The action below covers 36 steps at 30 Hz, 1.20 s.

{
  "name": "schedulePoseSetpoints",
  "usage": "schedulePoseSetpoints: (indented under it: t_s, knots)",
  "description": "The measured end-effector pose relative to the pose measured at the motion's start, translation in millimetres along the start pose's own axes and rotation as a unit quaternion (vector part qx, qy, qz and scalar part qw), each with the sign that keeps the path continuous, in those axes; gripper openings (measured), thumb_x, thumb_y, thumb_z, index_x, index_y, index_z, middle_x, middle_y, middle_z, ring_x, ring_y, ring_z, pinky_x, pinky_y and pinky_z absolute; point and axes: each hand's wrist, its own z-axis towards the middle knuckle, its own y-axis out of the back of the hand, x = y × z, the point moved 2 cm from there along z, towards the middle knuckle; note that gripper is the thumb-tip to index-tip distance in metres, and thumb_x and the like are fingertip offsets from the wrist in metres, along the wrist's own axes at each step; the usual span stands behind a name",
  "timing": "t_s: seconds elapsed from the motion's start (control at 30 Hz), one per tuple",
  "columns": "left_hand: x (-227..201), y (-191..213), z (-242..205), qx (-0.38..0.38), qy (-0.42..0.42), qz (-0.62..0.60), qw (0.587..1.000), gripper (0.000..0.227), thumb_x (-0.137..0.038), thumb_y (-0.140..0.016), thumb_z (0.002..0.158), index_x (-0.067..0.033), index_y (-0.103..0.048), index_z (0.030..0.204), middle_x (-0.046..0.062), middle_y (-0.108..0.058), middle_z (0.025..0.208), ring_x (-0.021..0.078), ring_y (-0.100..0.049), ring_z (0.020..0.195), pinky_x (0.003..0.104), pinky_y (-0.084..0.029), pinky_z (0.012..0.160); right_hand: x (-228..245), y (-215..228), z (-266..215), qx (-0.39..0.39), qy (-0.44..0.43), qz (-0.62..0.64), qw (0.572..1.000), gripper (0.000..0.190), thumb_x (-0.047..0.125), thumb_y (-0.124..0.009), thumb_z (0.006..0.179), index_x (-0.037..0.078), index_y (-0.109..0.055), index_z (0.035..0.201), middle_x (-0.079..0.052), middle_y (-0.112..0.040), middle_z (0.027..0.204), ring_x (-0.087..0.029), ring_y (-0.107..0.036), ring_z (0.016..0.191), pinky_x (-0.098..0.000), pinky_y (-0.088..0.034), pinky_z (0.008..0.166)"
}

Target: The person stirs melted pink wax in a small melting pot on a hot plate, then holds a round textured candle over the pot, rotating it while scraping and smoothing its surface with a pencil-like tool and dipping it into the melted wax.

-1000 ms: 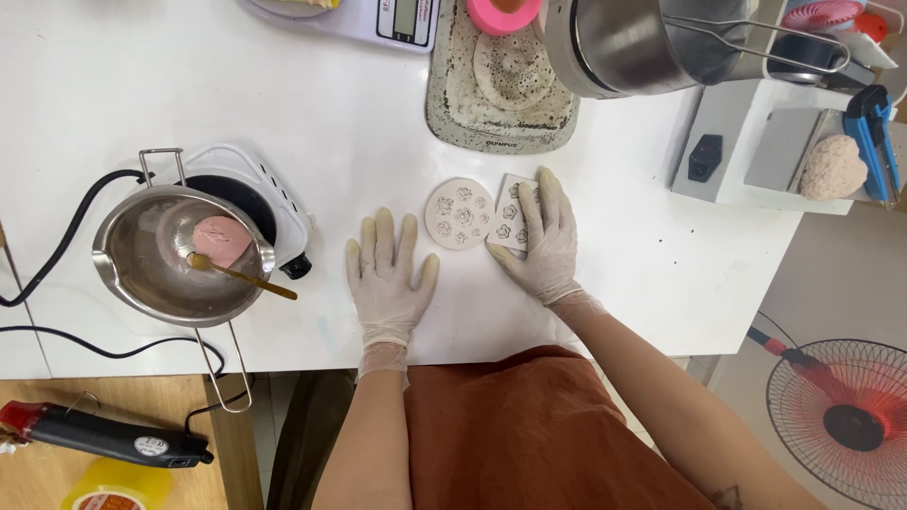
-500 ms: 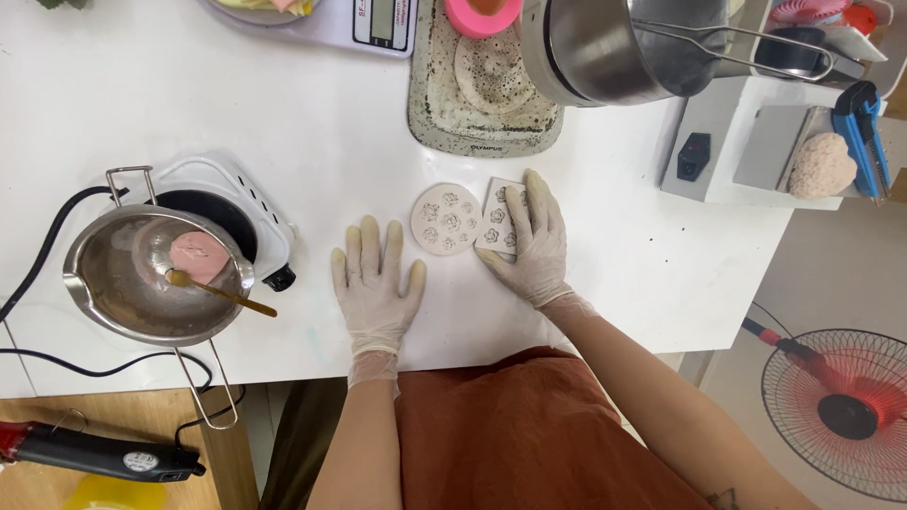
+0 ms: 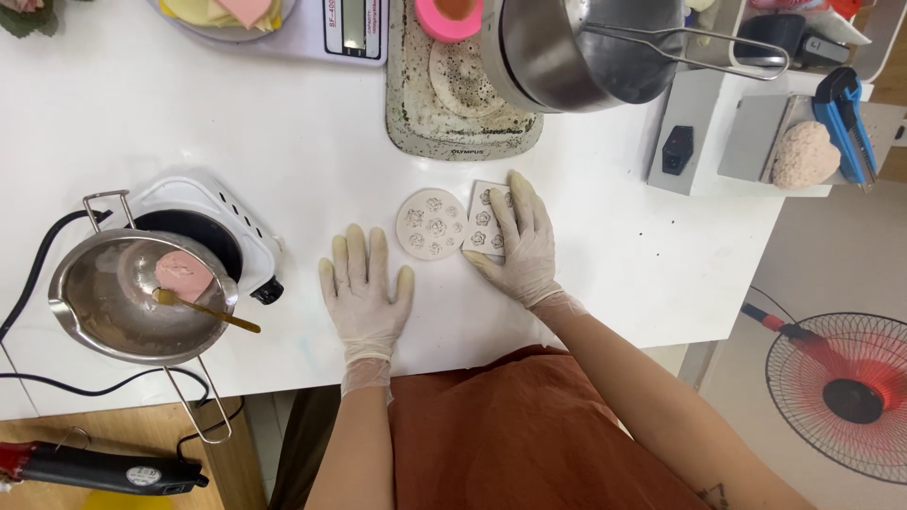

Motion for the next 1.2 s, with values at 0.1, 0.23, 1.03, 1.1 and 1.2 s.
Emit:
schedulePoseSetpoints:
  t_s: [0.1, 0.23, 1.03, 1.1, 1.2]
  knots:
    - [0.4, -3.3, -1.4, -0.002, 0.0, 0.005, 1.0, 0.069, -0.046, -0.062, 0.097, -0.0185, -0.043, 0.158, 0.01, -0.034, 0.167, 0.0311, -0.028, 0.155, 0.054, -0.019, 0.126, -0.2, 2.9, 3.3, 0.003, -0.005, 0.008, 1.0, 0.1, 0.051, -0.083, 0.079, 0.014, -0.033, 0.157, -0.021, -0.025, 0.166, -0.042, -0.034, 0.149, -0.0531, -0.032, 0.124]
    - [-0.5, -2.4, 0.1, 0.002, -0.001, 0.01, 1.0, 0.069, -0.046, -0.062, 0.097, -0.0181, -0.044, 0.157, 0.011, -0.034, 0.166, 0.0318, -0.029, 0.155, 0.055, -0.019, 0.125, -0.9, 3.9, 2.8, 0.007, -0.009, 0.01, 1.0, 0.099, 0.051, -0.084, 0.079, 0.012, -0.036, 0.156, -0.022, -0.026, 0.165, -0.043, -0.034, 0.148, -0.0539, -0.032, 0.123]
    - [-0.8, 2.6, 5.4, 0.006, 0.015, 0.014, 1.0, 0.065, -0.043, -0.061, 0.094, -0.018, -0.048, 0.152, 0.011, -0.04, 0.161, 0.0315, -0.034, 0.15, 0.055, -0.024, 0.122, 1.3, 3.4, 5.9, 0.007, 0.0, 0.022, 1.0, 0.099, 0.048, -0.085, 0.076, 0.015, -0.035, 0.155, -0.021, -0.029, 0.164, -0.043, -0.035, 0.148, -0.0533, -0.033, 0.122]
    - [-0.8, 2.5, 6.0, 0.004, 0.011, 0.009, 1.0, 0.064, -0.043, -0.061, 0.093, -0.018, -0.049, 0.152, 0.011, -0.041, 0.161, 0.0321, -0.035, 0.149, 0.055, -0.024, 0.121, 1.6, 1.6, 6.1, -0.004, -0.001, 0.02, 1.0, 0.098, 0.048, -0.084, 0.078, 0.015, -0.034, 0.156, -0.021, -0.029, 0.164, -0.043, -0.035, 0.148, -0.0535, -0.033, 0.122]
    - [-0.6, 4.6, 6.2, 0.0, 0.011, 0.004, 1.0, 0.063, -0.042, -0.061, 0.093, -0.0184, -0.049, 0.151, 0.01, -0.041, 0.161, 0.0322, -0.036, 0.149, 0.055, -0.025, 0.121, 3.7, 3.9, 7.1, -0.001, -0.009, 0.006, 1.0, 0.1, 0.049, -0.083, 0.076, 0.015, -0.033, 0.155, -0.022, -0.029, 0.162, -0.043, -0.036, 0.146, -0.0541, -0.033, 0.119]
